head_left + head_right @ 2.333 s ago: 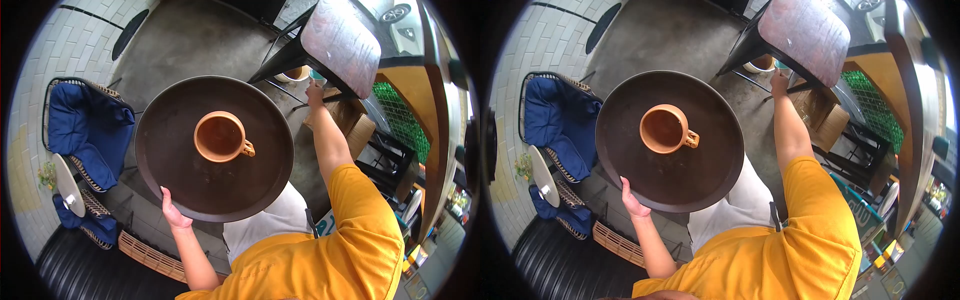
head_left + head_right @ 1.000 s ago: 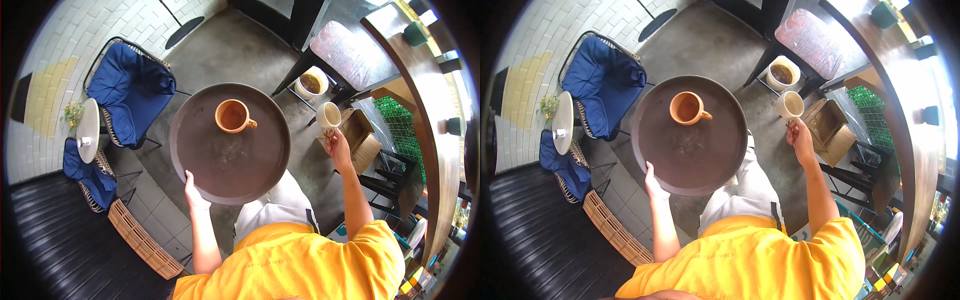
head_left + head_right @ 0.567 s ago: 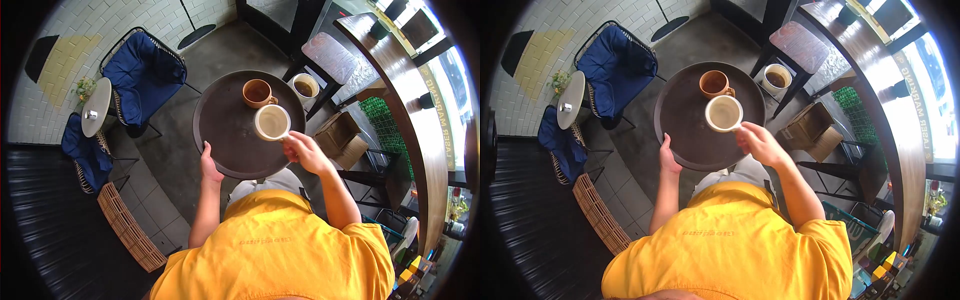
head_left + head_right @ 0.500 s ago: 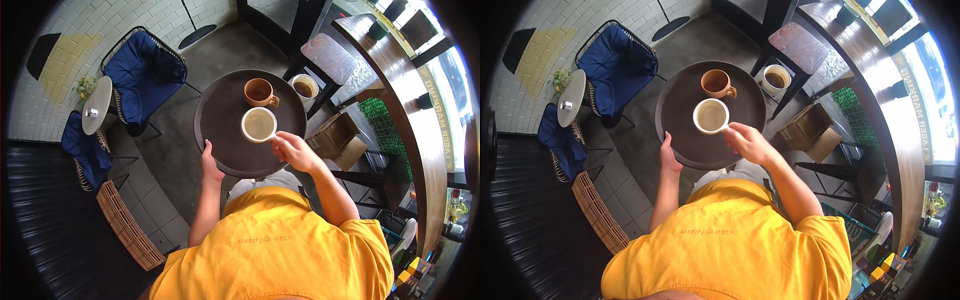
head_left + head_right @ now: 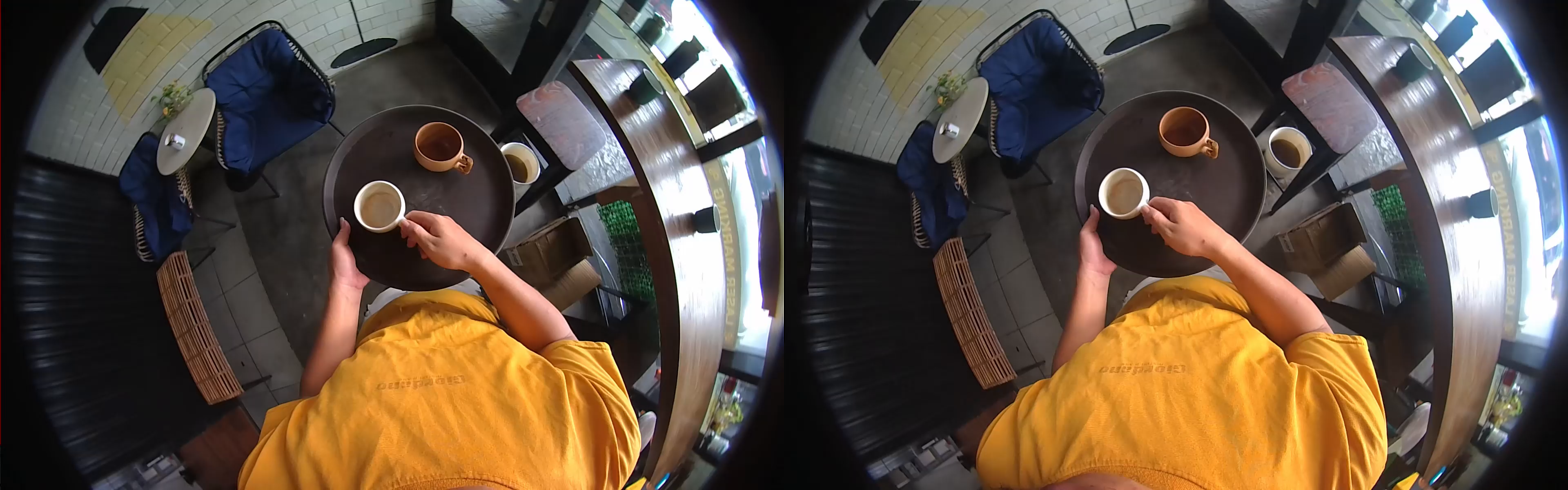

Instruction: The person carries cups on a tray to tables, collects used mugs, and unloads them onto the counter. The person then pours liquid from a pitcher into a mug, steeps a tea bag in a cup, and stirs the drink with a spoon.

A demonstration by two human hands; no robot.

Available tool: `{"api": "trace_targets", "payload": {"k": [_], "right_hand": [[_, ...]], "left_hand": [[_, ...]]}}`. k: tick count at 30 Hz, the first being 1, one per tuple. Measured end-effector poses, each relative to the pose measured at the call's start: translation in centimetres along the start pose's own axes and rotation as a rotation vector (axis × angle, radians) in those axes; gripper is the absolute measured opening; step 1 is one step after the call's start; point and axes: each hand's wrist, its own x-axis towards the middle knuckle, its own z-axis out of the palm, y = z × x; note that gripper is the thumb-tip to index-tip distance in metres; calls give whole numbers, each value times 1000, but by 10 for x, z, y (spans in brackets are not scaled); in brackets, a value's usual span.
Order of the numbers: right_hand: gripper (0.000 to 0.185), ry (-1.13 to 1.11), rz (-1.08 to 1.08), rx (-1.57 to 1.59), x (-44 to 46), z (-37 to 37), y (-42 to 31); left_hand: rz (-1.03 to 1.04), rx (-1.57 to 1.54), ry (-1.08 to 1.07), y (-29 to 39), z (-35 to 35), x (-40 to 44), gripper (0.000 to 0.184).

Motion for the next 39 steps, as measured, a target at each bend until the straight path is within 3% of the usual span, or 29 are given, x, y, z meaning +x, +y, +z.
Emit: {"api": "trace_targets", "payload": {"k": [10,13,17,20,27,30,36,39], "right_hand": [[39,-200,-101,-96,14,-25,-15],[33,-93,-283,-153,16,-36,-20],[20,392,-492,-85,43,-52,-32],[18,530,-521,-53,81,-56,-28],[29,376,-470,-215,165,9,-42],[45,374,-551,-166,204,53,-58],[36,114,-460,105,296,134,-95],[32,67,-472,113,342,171,-115]], "left_hand": [[198,-114,100,-12,7,-16,56],[221,-198,137,-15,3,-24,54],[343,-273,147,-1,-22,-41,53],[409,-301,191,14,-29,-58,49],[588,-325,392,73,-75,-77,48],[635,-366,313,107,-107,-81,48],[706,-397,309,185,-175,-92,46],[748,-415,483,231,-203,-94,45]]}}
